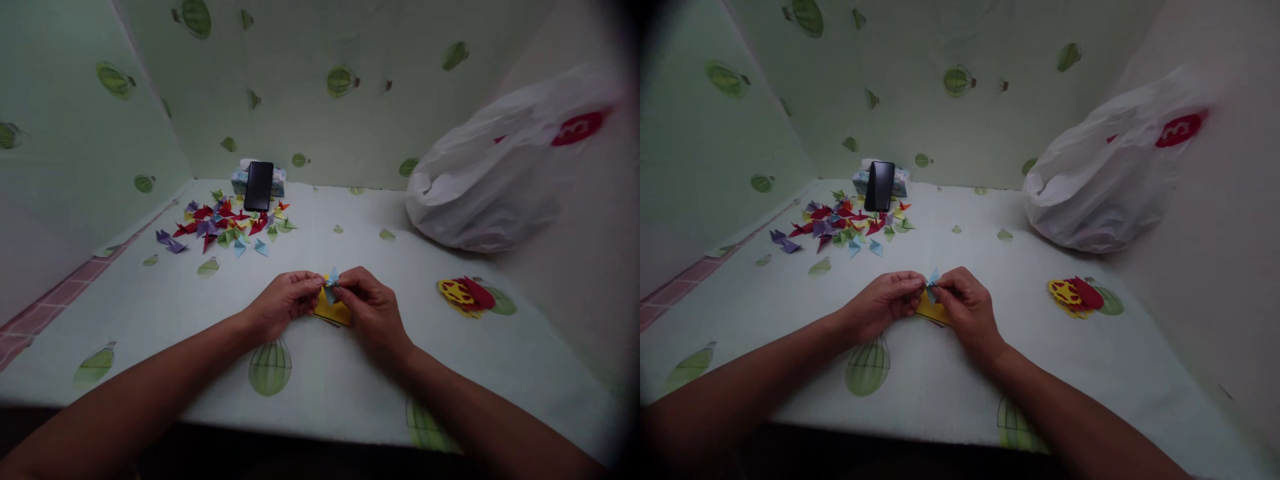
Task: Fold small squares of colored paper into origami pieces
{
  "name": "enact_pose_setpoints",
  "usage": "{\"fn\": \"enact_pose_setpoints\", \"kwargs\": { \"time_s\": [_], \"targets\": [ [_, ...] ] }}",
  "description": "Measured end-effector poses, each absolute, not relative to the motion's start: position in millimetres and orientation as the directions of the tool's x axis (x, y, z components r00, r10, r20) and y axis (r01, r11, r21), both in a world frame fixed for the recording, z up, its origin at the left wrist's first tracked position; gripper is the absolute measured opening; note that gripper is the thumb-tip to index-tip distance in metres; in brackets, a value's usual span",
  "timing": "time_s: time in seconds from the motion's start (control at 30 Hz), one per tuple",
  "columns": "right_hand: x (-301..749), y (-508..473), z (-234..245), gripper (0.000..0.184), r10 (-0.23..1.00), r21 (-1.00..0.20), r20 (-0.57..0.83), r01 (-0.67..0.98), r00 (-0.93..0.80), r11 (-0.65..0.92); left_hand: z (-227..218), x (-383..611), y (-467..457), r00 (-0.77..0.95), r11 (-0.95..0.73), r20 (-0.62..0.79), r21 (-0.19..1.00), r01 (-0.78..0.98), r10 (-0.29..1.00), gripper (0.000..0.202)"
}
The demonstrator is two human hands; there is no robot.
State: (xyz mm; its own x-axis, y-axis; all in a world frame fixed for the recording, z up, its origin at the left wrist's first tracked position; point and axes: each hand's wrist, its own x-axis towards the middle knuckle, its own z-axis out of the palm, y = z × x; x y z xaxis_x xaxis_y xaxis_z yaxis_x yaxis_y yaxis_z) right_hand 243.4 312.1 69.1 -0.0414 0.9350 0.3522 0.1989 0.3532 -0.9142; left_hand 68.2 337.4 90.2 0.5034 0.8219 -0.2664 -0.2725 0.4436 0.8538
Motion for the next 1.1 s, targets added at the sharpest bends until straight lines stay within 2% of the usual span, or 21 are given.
{"fn": "enact_pose_setpoints", "kwargs": {
  "time_s": [0.43, 0.57, 0.73, 0.87, 0.9, 0.97, 1.03, 1.1],
  "targets": [
    [241.6, 310.8, 67.0, 0.004, 0.955, -0.942, 0.295, 0.161, -0.020, 0.294, 89.5, 68.3, 340.8, 0.520, 0.420, -0.254, 0.878, -0.229, 0.816, 0.023],
    [239.7, 309.4, 70.2, 0.005, 0.938, -0.917, 0.345, 0.222, 0.024, 0.331, 89.8, 68.2, 340.6, 0.504, 0.399, -0.236, 0.884, -0.244, 0.831, 0.024],
    [239.8, 304.9, 80.6, 0.011, 0.944, -0.904, 0.326, 0.313, 0.060, 0.292, 92.4, 63.9, 343.4, 0.358, 0.234, -0.117, 0.924, -0.303, 0.926, 0.021],
    [243.7, 310.3, 93.6, 0.015, 0.959, -0.915, 0.278, 0.320, 0.062, 0.245, 99.8, 59.1, 339.9, 0.272, -0.004, 0.057, 0.982, -0.191, 0.960, 0.023],
    [243.8, 314.5, 98.1, 0.016, 0.956, -0.904, 0.288, 0.344, 0.052, 0.253, 100.4, 59.0, 337.1, 0.308, -0.061, 0.101, 0.989, -0.138, 0.946, 0.025],
    [239.9, 326.7, 107.7, 0.015, 0.946, -0.869, 0.323, 0.405, 0.027, 0.285, 97.9, 61.0, 329.6, 0.484, -0.199, 0.200, 0.979, -0.054, 0.852, 0.024],
    [228.3, 342.7, 116.0, 0.013, 0.936, -0.825, 0.351, 0.463, -0.030, 0.325, 90.6, 65.2, 321.2, 0.684, -0.375, 0.287, 0.927, -0.021, 0.671, 0.022],
    [208.1, 360.6, 120.3, 0.011, 0.922, -0.786, 0.370, 0.491, -0.114, 0.376, 81.3, 69.7, 313.9, 0.814, -0.556, 0.313, 0.831, 0.015, 0.489, 0.023]
  ]
}}
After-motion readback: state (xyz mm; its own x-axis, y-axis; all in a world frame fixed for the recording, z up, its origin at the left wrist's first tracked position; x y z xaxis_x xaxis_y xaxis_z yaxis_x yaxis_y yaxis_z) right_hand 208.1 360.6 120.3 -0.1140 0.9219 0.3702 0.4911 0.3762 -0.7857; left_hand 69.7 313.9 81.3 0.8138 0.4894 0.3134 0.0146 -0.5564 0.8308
